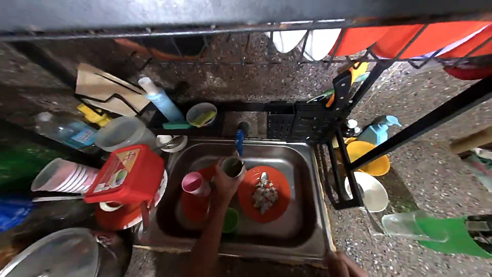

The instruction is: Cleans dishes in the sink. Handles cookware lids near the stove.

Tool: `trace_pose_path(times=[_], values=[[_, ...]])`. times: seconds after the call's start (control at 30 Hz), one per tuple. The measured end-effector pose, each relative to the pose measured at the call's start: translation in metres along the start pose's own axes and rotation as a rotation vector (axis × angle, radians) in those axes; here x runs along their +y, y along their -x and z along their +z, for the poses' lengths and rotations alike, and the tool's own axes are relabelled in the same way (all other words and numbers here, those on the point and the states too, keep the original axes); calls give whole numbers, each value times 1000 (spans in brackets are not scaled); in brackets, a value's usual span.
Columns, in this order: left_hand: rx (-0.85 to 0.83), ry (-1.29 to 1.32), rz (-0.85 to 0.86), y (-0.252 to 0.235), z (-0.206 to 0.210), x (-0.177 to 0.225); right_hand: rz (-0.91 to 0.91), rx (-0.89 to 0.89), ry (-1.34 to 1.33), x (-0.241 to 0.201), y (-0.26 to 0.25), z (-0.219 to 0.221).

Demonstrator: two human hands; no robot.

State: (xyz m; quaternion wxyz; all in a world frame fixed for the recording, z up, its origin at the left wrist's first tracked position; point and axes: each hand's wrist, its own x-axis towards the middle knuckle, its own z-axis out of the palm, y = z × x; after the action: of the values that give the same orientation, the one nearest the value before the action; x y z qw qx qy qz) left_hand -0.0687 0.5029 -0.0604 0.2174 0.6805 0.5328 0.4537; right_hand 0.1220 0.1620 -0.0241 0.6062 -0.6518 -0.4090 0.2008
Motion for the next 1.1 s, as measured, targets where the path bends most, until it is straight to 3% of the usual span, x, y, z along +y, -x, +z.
trace_pose_path(times=[0.17,0.23,0.37,0.5,0.6,0.77,0.87,0.97,1.1], values=[[-161,-197,-197,-9,5,2,-211,-272,-26,-64,-129,76],[-216,-245,-252,-12,6,2,-195,-389,33,-79,-173,118],[-200,-232,-203,-17,11,-10,-112,-554,389,-98,-238,189],[-217,-109,-157,-20,16,-26,-137,-574,817,-107,-268,241],[-224,-45,-131,-22,21,-29,-165,-585,930,-109,-273,255],[-421,-216,-149,-17,2,-4,-226,-581,1062,-108,-270,247],[-406,-173,-49,14,-25,17,-428,-563,1210,-105,-274,245],[-390,-191,-71,53,-58,40,-639,-595,1302,-100,-283,243],[-364,-131,-145,116,-101,41,-665,-669,1418,-98,-301,245]])
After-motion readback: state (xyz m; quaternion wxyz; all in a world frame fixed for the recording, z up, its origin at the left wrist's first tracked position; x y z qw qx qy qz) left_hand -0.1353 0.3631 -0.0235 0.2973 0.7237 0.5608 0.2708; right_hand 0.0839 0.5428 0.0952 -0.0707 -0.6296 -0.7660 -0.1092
